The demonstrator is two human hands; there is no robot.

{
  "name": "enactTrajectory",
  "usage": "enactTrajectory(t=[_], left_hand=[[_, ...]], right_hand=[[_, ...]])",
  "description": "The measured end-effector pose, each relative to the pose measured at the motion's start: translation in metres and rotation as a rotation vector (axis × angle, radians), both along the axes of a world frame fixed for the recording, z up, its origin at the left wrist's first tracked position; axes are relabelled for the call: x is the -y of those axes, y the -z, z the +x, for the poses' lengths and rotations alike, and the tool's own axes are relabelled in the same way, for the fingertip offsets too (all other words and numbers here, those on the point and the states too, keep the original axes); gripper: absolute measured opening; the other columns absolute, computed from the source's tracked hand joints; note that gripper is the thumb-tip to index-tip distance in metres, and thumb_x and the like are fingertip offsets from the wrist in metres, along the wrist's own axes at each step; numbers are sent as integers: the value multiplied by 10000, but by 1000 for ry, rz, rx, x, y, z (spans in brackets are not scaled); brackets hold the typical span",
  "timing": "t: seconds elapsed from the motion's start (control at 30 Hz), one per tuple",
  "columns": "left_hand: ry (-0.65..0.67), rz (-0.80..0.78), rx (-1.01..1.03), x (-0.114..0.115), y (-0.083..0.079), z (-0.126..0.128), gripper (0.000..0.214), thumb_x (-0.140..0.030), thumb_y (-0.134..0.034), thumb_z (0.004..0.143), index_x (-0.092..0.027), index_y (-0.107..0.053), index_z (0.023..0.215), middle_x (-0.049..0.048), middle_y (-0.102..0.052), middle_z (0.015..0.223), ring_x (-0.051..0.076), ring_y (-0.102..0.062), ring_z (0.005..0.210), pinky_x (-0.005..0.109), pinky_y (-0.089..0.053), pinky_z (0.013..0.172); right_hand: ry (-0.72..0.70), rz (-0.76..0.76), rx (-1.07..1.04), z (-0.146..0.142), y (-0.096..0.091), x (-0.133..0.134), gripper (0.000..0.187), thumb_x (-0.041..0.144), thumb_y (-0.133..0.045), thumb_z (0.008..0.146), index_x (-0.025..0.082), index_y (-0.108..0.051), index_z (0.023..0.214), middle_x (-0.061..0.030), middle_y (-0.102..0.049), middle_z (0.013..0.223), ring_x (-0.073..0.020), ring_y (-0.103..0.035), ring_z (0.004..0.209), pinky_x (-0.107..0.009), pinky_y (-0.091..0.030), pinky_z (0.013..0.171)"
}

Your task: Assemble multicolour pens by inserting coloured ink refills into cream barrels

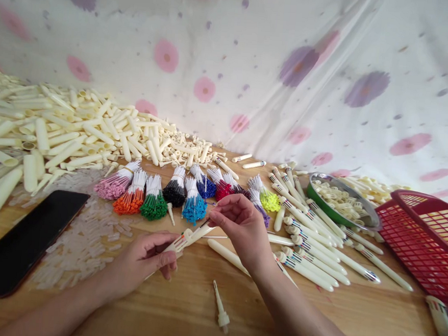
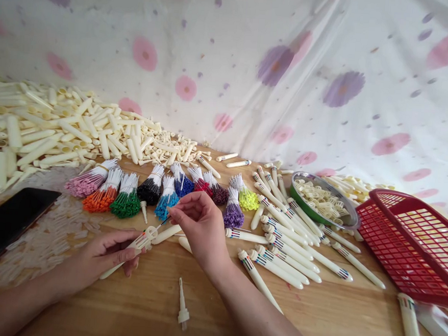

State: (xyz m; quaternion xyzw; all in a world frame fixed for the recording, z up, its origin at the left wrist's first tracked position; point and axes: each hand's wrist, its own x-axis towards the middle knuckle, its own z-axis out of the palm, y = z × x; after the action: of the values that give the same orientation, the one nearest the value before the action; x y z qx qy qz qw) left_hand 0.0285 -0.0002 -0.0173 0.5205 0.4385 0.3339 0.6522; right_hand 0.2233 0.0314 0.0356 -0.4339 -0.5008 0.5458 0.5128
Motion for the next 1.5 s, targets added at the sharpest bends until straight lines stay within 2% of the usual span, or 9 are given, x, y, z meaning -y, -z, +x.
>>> enactTrajectory(t=[0.13,0.23,0.4,0.5,0.7,0.93,1.27,1.5], left_hand=[[6,0,3,0,-1,1,370,-435,-697,707,-144,-721,935,6,-614,592,131,-558,545,247,-505,542],[-9,2,18,1,0,1,382,-440,-705,698,-148,-721,945,5,-616,595,129,-554,542,251,-508,543],[-25,7,34,2,3,0,367,-420,-711,699,-169,-719,966,0,-618,601,127,-554,546,249,-509,542],[-32,4,32,2,3,-1,371,-419,-719,687,-168,-720,960,4,-621,607,133,-560,551,251,-509,537],[-25,-9,21,2,-4,1,351,-414,-724,676,-156,-725,913,1,-609,590,129,-545,538,244,-501,530],[-1,-28,44,2,-3,1,327,-408,-724,680,-155,-717,888,-5,-599,594,121,-535,533,234,-483,518],[21,-52,101,4,-5,1,303,-412,-737,667,-154,-693,818,-1,-610,597,126,-548,536,244,-480,514],[48,-44,82,4,0,-1,345,-432,-707,698,-162,-699,912,-7,-602,605,121,-544,535,237,-478,517]], right_hand=[[-4,2,27,-1,3,0,353,378,-790,576,220,-514,728,24,-613,633,-122,-587,572,-296,-508,609],[-60,-20,59,-4,8,3,341,380,-784,592,214,-526,740,25,-608,652,-119,-581,597,-275,-489,609],[-131,-53,188,-12,16,9,323,363,-800,581,191,-563,716,26,-607,656,-105,-551,605,-217,-389,534],[-189,-101,161,-11,16,9,330,369,-802,581,187,-563,718,29,-618,647,-98,-547,583,-201,-367,502],[-350,-231,22,-1,11,4,357,354,-795,594,183,-541,778,5,-688,696,-87,-573,560,-193,-407,510],[-344,-231,31,0,9,2,351,323,-802,591,181,-539,776,12,-694,659,-83,-577,533,-185,-376,480],[-498,-240,2,9,6,-2,298,238,-780,636,178,-553,819,-11,-730,738,-73,-601,547,-147,-354,441],[-451,-196,52,5,11,-1,307,263,-766,649,188,-537,840,0,-725,704,-88,-601,532,-168,-354,442]])
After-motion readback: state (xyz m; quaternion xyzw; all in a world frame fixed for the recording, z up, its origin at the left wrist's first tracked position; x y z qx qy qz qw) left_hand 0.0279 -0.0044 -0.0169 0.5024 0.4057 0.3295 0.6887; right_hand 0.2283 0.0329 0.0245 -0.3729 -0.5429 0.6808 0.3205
